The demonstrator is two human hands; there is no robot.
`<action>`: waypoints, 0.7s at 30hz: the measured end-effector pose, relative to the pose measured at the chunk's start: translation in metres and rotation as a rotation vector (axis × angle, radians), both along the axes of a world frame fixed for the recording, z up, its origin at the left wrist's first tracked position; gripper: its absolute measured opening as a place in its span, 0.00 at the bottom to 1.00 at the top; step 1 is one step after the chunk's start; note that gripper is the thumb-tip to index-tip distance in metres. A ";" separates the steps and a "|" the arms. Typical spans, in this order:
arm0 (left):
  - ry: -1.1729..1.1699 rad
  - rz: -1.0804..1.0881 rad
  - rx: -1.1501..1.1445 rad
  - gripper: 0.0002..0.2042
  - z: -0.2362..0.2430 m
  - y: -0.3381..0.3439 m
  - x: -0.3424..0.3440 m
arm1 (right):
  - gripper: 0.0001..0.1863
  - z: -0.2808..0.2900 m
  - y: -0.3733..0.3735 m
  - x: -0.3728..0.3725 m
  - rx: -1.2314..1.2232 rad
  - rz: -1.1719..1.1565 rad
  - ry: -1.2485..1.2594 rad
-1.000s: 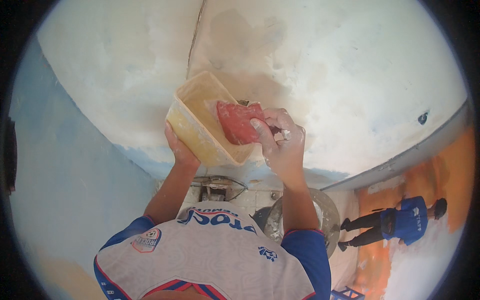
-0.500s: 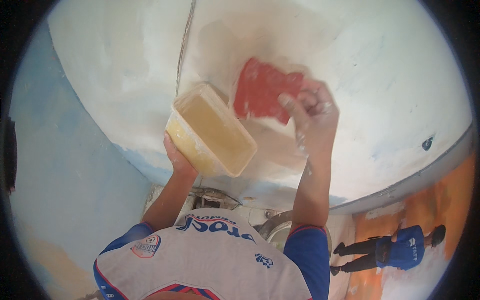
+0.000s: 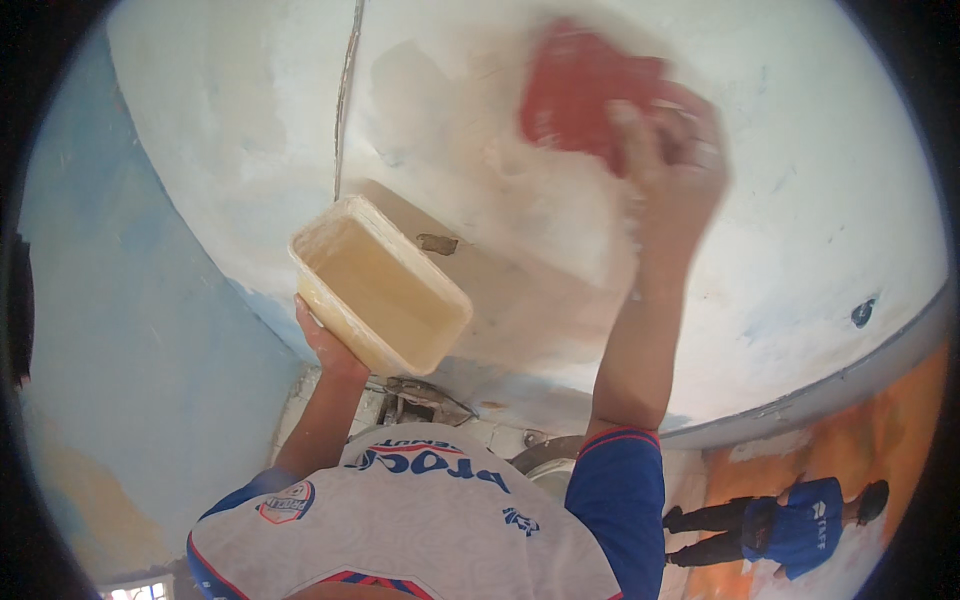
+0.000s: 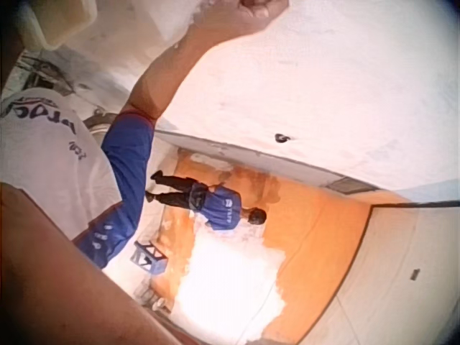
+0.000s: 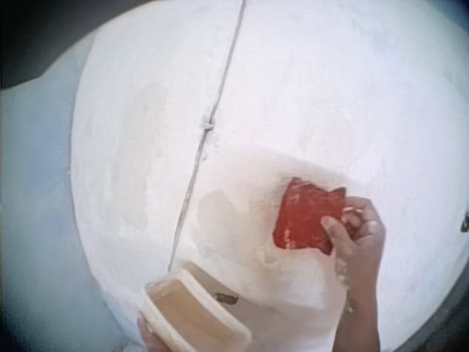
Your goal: The person patches a wall by applying a substance from a container onto a ceiling surface using a red spreading tool, and then uses the tool to gather more material from the container.
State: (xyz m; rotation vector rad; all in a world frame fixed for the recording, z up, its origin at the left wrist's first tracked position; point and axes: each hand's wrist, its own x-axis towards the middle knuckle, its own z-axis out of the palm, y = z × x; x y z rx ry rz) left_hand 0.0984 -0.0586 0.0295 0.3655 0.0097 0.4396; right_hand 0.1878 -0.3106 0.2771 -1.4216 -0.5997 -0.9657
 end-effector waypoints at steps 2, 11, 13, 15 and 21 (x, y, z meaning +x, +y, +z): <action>0.015 0.010 0.010 0.36 -0.004 0.002 0.003 | 0.14 -0.017 0.020 0.015 -0.203 0.025 0.043; -0.032 0.013 0.048 0.36 -0.014 0.008 0.006 | 0.14 -0.015 0.019 0.020 -0.057 -0.050 -0.111; -0.024 -0.002 0.061 0.35 -0.011 0.009 0.003 | 0.16 -0.026 0.038 0.021 -0.228 -0.108 -0.011; 0.040 0.024 0.030 0.36 -0.004 0.003 -0.002 | 0.16 -0.018 0.027 0.034 -0.086 -0.160 -0.058; -0.045 -0.027 0.028 0.37 -0.015 0.002 -0.001 | 0.15 -0.021 0.018 0.024 0.137 -0.027 -0.096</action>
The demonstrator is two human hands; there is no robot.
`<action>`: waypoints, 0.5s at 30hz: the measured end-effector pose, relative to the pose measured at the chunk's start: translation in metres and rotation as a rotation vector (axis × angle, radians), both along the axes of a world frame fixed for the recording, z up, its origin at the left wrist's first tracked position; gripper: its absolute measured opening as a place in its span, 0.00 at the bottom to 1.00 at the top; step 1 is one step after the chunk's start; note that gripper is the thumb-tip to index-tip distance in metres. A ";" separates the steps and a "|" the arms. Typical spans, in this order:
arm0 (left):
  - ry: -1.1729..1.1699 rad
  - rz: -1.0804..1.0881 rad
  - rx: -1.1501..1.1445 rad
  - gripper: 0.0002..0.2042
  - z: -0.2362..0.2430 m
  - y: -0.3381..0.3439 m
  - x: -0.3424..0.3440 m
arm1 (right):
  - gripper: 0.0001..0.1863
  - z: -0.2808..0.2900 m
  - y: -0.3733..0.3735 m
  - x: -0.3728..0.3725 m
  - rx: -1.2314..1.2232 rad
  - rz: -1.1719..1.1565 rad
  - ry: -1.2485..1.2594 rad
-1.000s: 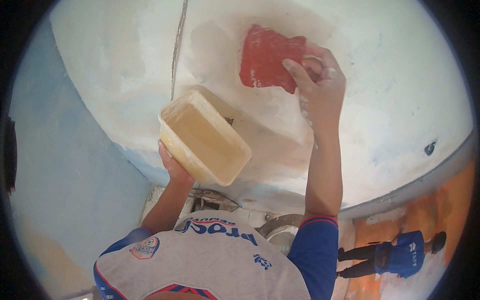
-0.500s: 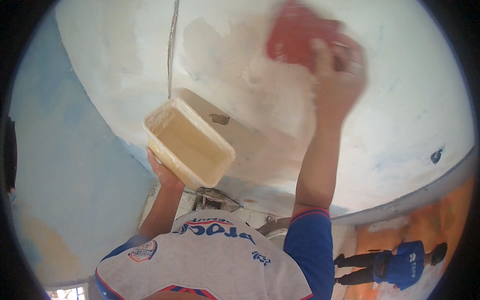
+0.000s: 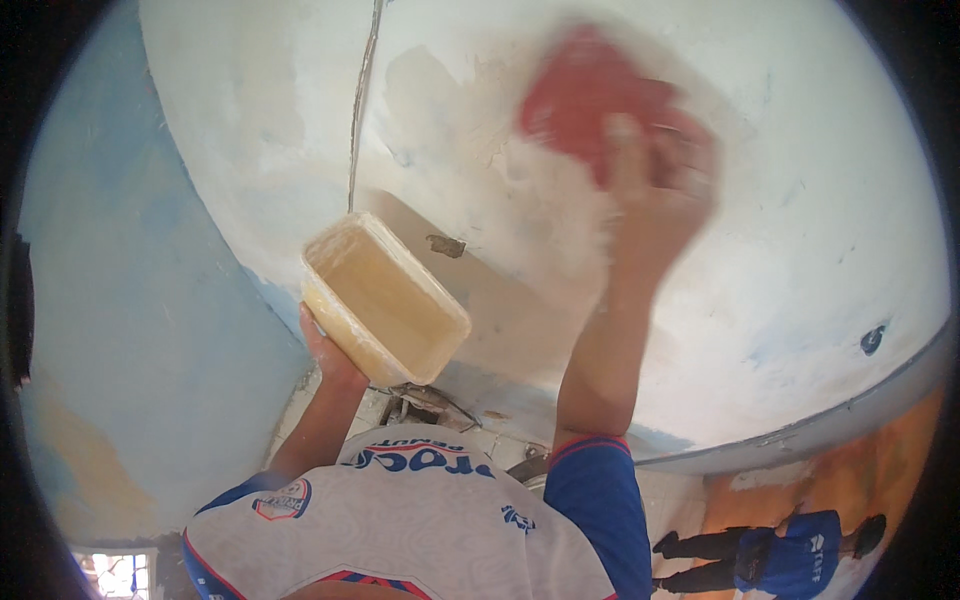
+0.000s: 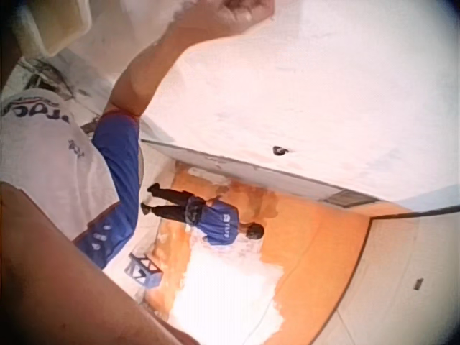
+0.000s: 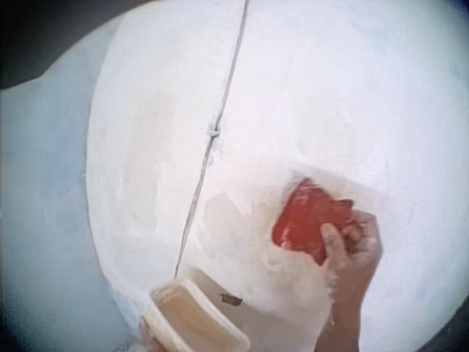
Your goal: The person patches a wall by applying a substance from a container onto a ceiling surface using a red spreading tool, and then uses the tool to gather more material from the container.
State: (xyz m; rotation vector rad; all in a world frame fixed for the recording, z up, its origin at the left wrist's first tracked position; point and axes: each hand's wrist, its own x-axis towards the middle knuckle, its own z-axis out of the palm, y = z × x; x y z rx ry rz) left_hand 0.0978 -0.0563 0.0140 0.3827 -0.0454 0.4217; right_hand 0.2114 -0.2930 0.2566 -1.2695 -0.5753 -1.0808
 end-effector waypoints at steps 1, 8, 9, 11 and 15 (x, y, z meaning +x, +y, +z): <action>-0.004 0.005 0.004 0.37 0.000 0.000 -0.001 | 0.15 -0.010 0.016 0.000 -0.154 -0.039 0.052; -0.010 -0.021 0.018 0.37 -0.002 -0.003 -0.003 | 0.16 0.010 0.001 -0.003 0.061 -0.006 -0.003; -0.008 -0.037 0.011 0.37 -0.002 -0.002 0.000 | 0.16 0.012 0.003 -0.009 0.099 0.045 -0.045; -0.007 -0.044 0.008 0.37 -0.003 -0.005 -0.003 | 0.16 -0.003 0.016 -0.014 -0.031 0.073 -0.019; 0.070 -0.055 0.007 0.37 0.002 -0.010 -0.009 | 0.15 -0.018 0.028 0.003 -0.375 -0.143 0.077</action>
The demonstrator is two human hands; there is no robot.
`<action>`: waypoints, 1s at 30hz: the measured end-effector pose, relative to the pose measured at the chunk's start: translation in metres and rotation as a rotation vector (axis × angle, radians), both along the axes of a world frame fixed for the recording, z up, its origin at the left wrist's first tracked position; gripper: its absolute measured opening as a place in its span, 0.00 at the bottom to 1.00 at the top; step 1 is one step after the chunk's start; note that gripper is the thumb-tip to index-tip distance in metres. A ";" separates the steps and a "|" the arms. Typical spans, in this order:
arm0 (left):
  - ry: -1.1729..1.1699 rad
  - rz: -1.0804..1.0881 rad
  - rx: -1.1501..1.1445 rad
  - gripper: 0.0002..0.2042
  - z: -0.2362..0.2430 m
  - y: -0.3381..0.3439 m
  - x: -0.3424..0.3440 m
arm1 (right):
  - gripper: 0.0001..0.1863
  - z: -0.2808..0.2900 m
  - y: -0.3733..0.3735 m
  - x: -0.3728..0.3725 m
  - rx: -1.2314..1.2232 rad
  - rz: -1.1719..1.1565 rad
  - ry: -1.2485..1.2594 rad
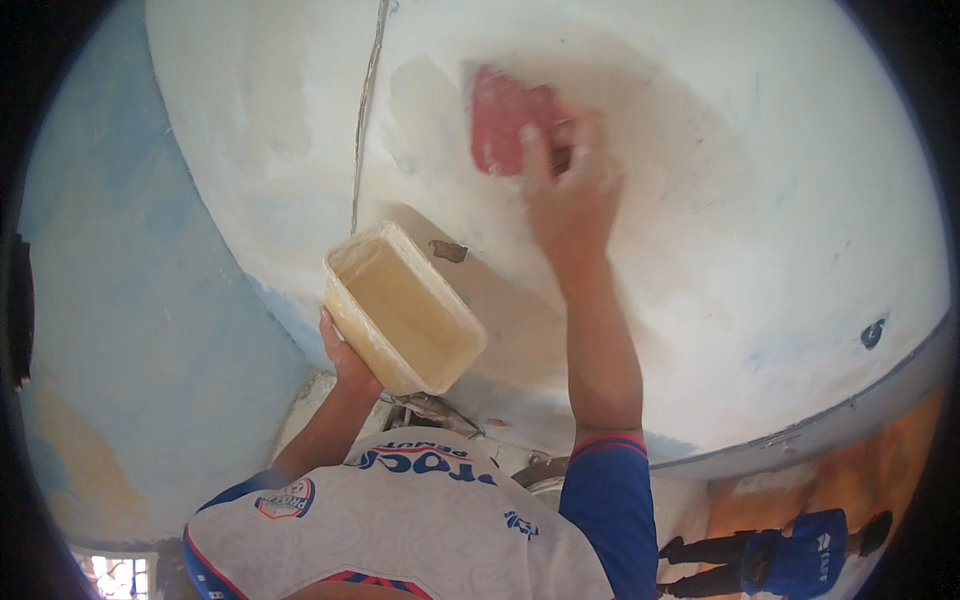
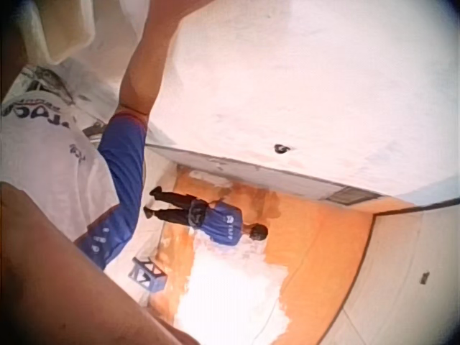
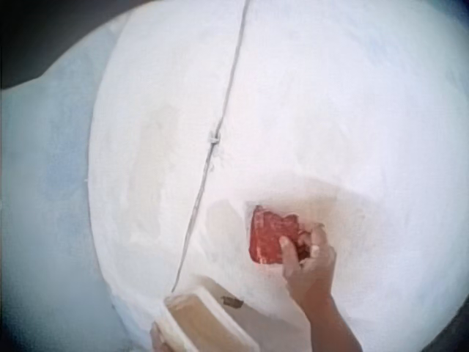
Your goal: The person patches a wall by applying a substance from a container onto a ceiling surface using a red spreading tool, and then uses the tool to gather more material from the container.
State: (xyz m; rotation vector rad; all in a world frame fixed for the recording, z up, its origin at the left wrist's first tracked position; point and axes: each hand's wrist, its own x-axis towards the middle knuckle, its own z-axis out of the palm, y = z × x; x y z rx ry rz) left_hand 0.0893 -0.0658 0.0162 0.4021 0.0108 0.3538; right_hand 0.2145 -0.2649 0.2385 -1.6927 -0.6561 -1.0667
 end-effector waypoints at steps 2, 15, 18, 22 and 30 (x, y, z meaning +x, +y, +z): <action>-0.033 -0.004 -0.013 0.37 -0.004 0.000 -0.004 | 0.14 0.014 -0.020 0.006 0.240 0.015 -0.086; 0.010 -0.031 -0.043 0.38 -0.021 0.006 -0.013 | 0.19 0.014 -0.019 -0.026 0.521 0.267 -0.137; -0.028 -0.044 -0.022 0.39 -0.036 0.007 -0.008 | 0.18 -0.005 -0.021 -0.022 0.223 0.296 0.076; -0.049 -0.145 -0.071 0.38 -0.037 0.000 -0.012 | 0.17 0.000 -0.018 -0.006 -0.231 -0.134 -0.062; -0.051 -0.166 -0.058 0.38 -0.043 0.001 -0.009 | 0.11 0.004 -0.014 -0.032 -0.402 -0.072 -0.203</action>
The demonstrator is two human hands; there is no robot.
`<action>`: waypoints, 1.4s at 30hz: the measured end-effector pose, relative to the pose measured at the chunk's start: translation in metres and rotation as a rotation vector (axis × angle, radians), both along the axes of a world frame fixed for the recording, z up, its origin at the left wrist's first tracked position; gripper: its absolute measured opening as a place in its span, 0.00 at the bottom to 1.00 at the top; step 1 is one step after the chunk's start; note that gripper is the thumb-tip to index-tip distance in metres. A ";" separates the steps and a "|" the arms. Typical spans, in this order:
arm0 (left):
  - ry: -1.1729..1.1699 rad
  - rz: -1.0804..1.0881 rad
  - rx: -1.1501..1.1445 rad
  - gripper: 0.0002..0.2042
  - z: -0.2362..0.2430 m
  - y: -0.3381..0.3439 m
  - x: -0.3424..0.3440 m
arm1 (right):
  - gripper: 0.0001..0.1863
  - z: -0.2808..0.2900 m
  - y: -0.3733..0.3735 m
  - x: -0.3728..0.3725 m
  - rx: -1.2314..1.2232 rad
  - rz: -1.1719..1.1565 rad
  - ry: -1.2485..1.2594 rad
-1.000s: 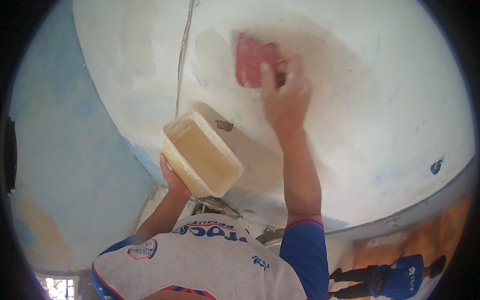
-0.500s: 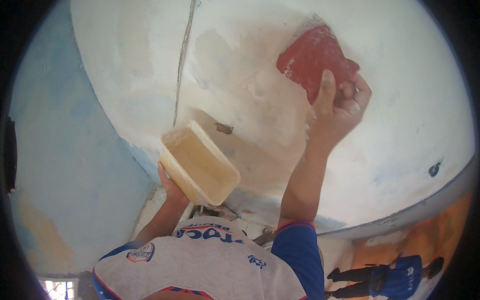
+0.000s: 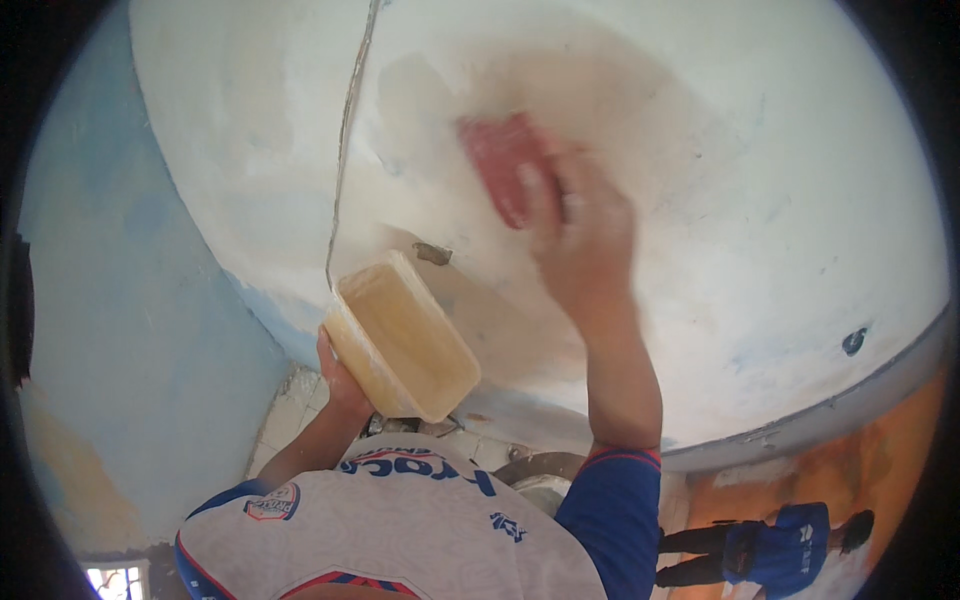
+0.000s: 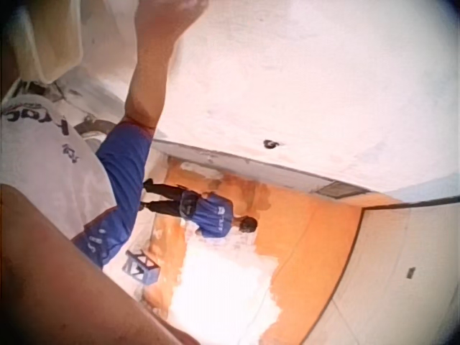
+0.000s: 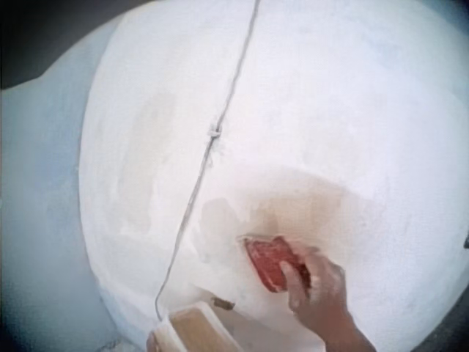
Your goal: The person patches a wall by applying a substance from a container onto a ceiling surface using a red spreading tool, and then uses the tool to gather more material from the container.
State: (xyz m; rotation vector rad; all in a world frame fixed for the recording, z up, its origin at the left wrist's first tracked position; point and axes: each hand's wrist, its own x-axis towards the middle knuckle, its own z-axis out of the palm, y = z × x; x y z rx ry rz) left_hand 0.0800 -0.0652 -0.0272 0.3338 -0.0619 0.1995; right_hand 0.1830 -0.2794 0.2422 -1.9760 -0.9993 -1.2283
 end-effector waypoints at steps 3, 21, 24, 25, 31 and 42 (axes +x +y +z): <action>0.017 0.006 0.006 0.37 0.003 -0.003 -0.001 | 0.12 -0.006 -0.001 0.013 -0.078 -0.186 -0.213; 0.135 0.009 -0.008 0.38 -0.012 0.013 0.001 | 0.13 -0.036 0.009 0.012 0.098 -0.059 -0.100; 0.143 -0.020 -0.025 0.38 -0.017 0.017 -0.003 | 0.13 -0.028 0.004 0.027 0.245 -0.235 -0.103; 0.140 -0.023 -0.026 0.38 -0.015 0.015 -0.003 | 0.14 -0.022 0.001 0.027 0.437 -0.209 -0.063; 0.144 -0.020 -0.009 0.39 -0.005 0.017 -0.010 | 0.14 -0.052 0.011 0.018 0.203 -0.083 -0.094; 0.080 0.065 -0.028 0.37 -0.012 0.031 -0.023 | 0.14 -0.057 0.009 0.033 0.224 -0.095 -0.037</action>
